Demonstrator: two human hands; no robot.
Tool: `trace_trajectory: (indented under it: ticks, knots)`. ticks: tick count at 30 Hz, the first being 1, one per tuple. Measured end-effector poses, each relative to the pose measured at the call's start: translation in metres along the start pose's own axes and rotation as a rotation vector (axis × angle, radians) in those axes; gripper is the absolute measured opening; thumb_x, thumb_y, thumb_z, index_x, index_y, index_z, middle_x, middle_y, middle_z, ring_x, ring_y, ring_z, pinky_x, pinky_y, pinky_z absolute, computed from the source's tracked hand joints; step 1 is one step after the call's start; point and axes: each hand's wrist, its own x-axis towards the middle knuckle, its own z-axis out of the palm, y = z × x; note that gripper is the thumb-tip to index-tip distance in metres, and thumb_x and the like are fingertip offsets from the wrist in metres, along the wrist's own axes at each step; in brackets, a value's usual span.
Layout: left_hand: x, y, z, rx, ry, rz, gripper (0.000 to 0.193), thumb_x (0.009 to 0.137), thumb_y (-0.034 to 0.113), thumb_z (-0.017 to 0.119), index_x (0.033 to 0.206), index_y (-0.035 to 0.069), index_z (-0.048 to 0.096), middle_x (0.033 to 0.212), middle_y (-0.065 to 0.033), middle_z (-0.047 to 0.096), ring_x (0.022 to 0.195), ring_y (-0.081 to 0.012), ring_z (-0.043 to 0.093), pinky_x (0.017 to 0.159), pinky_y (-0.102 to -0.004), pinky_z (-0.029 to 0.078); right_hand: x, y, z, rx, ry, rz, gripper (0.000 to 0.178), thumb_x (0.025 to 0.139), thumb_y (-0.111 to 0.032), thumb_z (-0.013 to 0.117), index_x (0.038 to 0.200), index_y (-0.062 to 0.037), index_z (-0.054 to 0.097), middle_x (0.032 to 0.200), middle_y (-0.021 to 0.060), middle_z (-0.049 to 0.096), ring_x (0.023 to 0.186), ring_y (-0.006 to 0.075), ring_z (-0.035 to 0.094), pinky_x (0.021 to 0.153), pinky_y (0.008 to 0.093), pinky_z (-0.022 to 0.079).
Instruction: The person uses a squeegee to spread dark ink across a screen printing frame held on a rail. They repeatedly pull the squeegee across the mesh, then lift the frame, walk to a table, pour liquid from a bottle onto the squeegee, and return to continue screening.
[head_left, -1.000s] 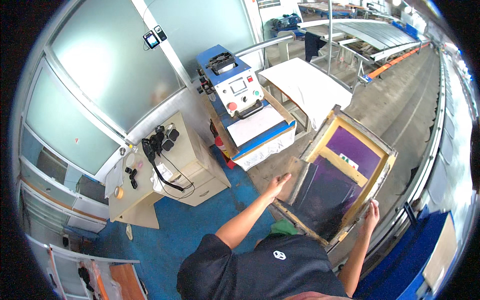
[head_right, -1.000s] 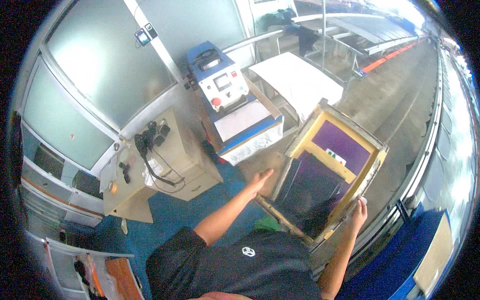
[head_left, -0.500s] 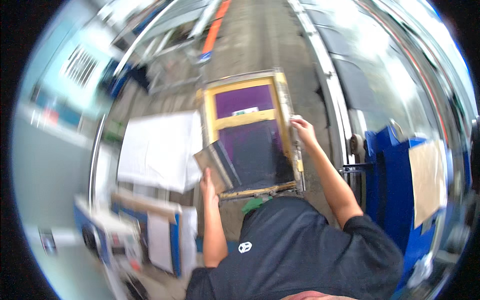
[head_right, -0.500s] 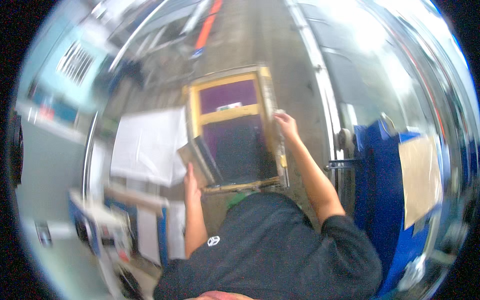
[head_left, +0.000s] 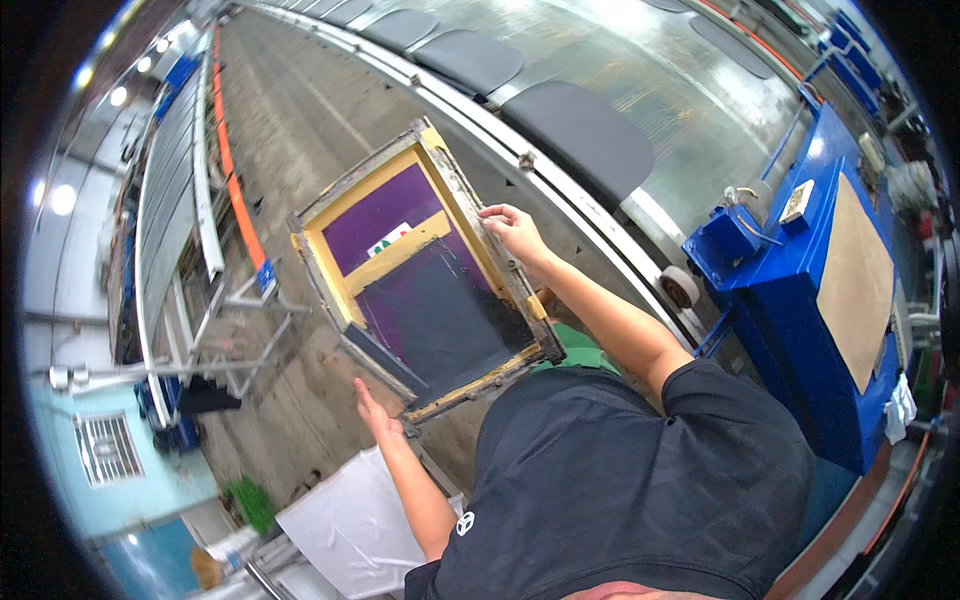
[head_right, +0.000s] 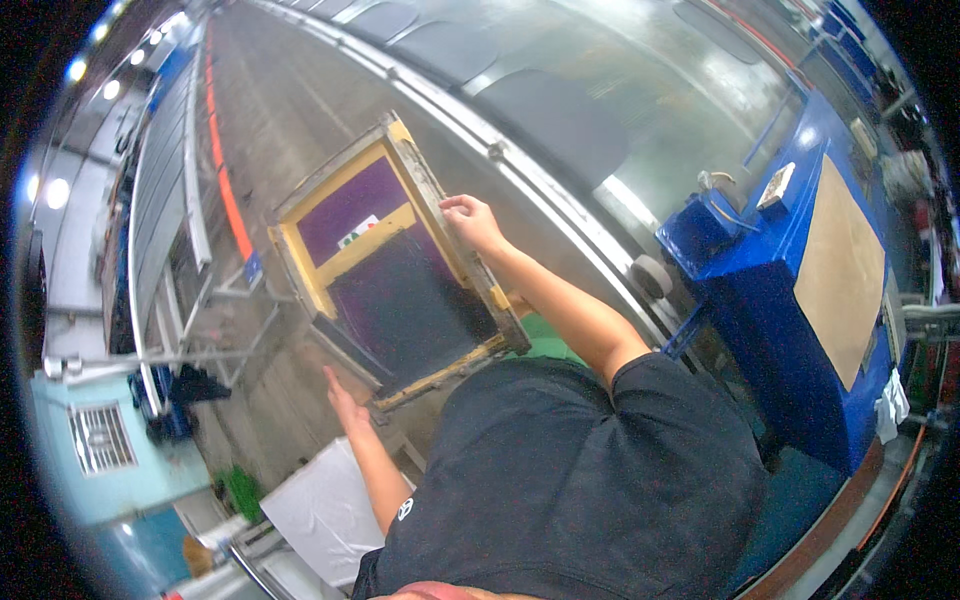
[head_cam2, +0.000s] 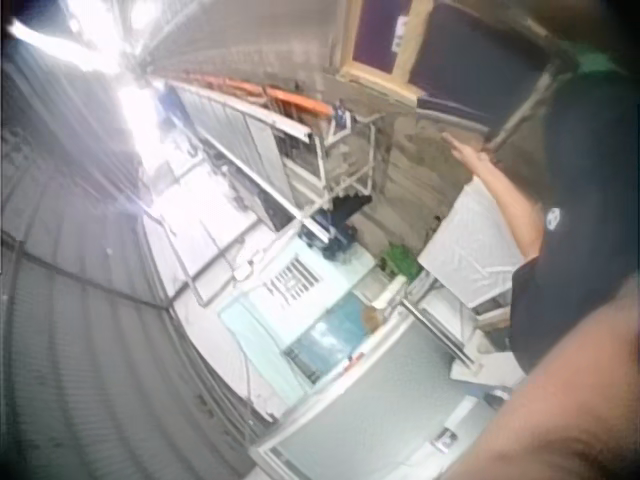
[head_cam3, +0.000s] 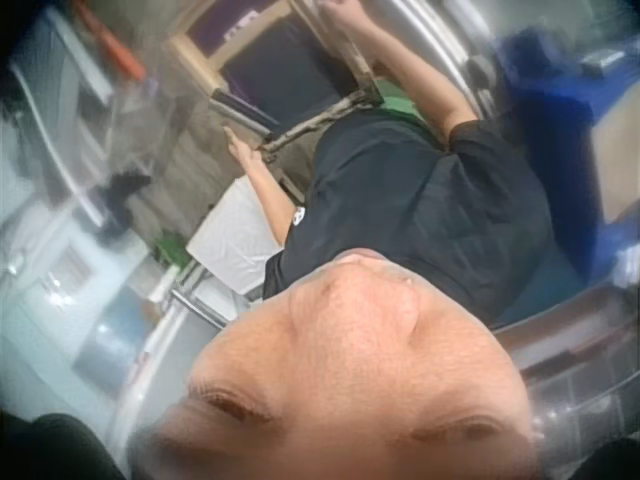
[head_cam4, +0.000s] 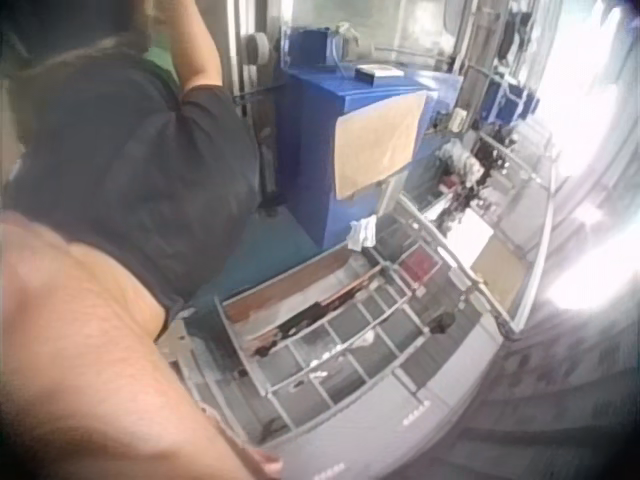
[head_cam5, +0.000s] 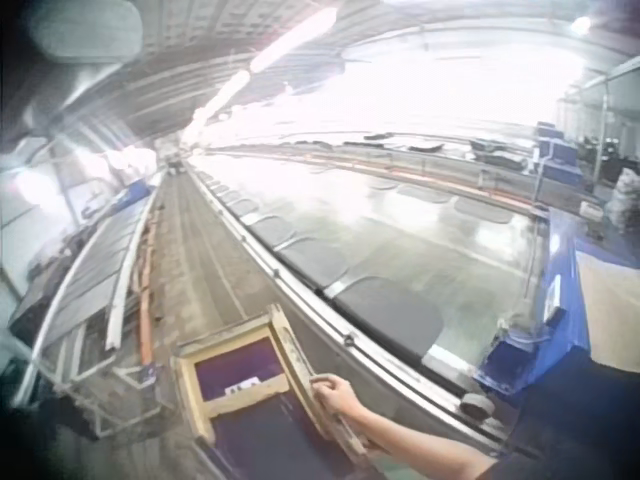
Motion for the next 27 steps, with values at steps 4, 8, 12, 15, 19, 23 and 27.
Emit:
trace_trajectory:
  ticks: [4, 8, 12, 15, 19, 23, 27]
  knots:
    - [0.1, 0.069, 0.103, -0.052, -0.187, 0.07, 0.09, 0.093, 0.062, 0.061, 0.146, -0.008, 0.042, 0.146, -0.0184, 0.05, 0.13, -0.0288, 0.051, 0.109, -0.0422, 0.042, 0.089, -0.041, -0.017, 0.046, 0.151, -0.119, 0.041, 0.093, -0.016, 0.068, 0.133, -0.0135, 0.061, 0.105, 0.0065, 0.065, 0.096, 0.0145, 0.058, 0.091, 0.0323, 0.045]
    - [0.167, 0.143, 0.231, -0.012, -0.277, 0.176, 0.087, 0.095, 0.06, 0.061, 0.146, -0.008, 0.043, 0.148, -0.0186, 0.048, 0.133, -0.0282, 0.049, 0.11, -0.0421, 0.04, 0.159, -0.1, -0.062, 0.117, 0.243, -0.156, 0.06, 0.092, -0.018, 0.069, 0.148, -0.016, 0.046, 0.09, 0.0, 0.059, 0.073, 0.0071, 0.05, 0.064, 0.0246, 0.042]
    - [0.18, 0.203, 0.359, 0.035, -0.487, 0.118, 0.084, 0.093, 0.057, 0.066, 0.144, -0.007, 0.046, 0.144, -0.0163, 0.052, 0.128, -0.0265, 0.053, 0.107, -0.0402, 0.043, 0.202, -0.135, -0.16, 0.043, 0.327, -0.094, 0.051, 0.091, -0.025, 0.074, 0.136, -0.0115, 0.054, 0.078, -0.0027, 0.053, 0.058, 0.0081, 0.046, 0.051, 0.0262, 0.041]
    - [0.167, 0.227, 0.478, 0.038, -0.671, 0.052, 0.078, 0.09, 0.055, 0.071, 0.137, -0.005, 0.053, 0.133, -0.0121, 0.06, 0.117, -0.0229, 0.06, 0.101, -0.0379, 0.048, 0.21, -0.137, -0.24, -0.063, 0.602, -0.136, 0.034, 0.093, -0.025, 0.069, 0.122, -0.0081, 0.064, 0.088, 0.0062, 0.066, 0.062, 0.0128, 0.059, 0.059, 0.0295, 0.052]
    - [0.141, 0.223, 0.603, 0.115, -0.97, -0.054, 0.072, 0.092, 0.054, 0.07, 0.134, -0.003, 0.055, 0.129, -0.0126, 0.064, 0.117, -0.0233, 0.062, 0.101, -0.0379, 0.048, 0.197, -0.119, -0.315, -0.178, 1.1, -0.173, 0.029, 0.097, -0.028, 0.065, 0.115, -0.0054, 0.069, 0.096, 0.0088, 0.072, 0.083, 0.02, 0.068, 0.077, 0.0357, 0.053]
    - [0.146, 0.166, 0.706, 0.188, -1.236, -0.198, 0.073, 0.095, 0.056, 0.063, 0.139, -0.001, 0.051, 0.13, -0.014, 0.063, 0.117, -0.026, 0.063, 0.101, -0.0414, 0.05, 0.17, -0.084, -0.369, -0.497, 1.464, -0.212, 0.03, 0.098, -0.031, 0.062, 0.111, -0.0051, 0.071, 0.106, 0.0151, 0.073, 0.099, 0.0295, 0.069, 0.089, 0.0385, 0.051]
    - [0.125, 0.132, 0.762, 0.215, -1.371, -0.368, 0.071, 0.097, 0.053, 0.062, 0.143, 0.001, 0.048, 0.133, -0.0146, 0.062, 0.118, -0.0274, 0.063, 0.099, -0.0454, 0.052, 0.138, -0.061, -0.388, -0.607, 1.642, -0.053, 0.027, 0.098, -0.03, 0.063, 0.11, -0.0085, 0.073, 0.107, 0.0173, 0.073, 0.101, 0.0333, 0.069, 0.09, 0.0397, 0.051]
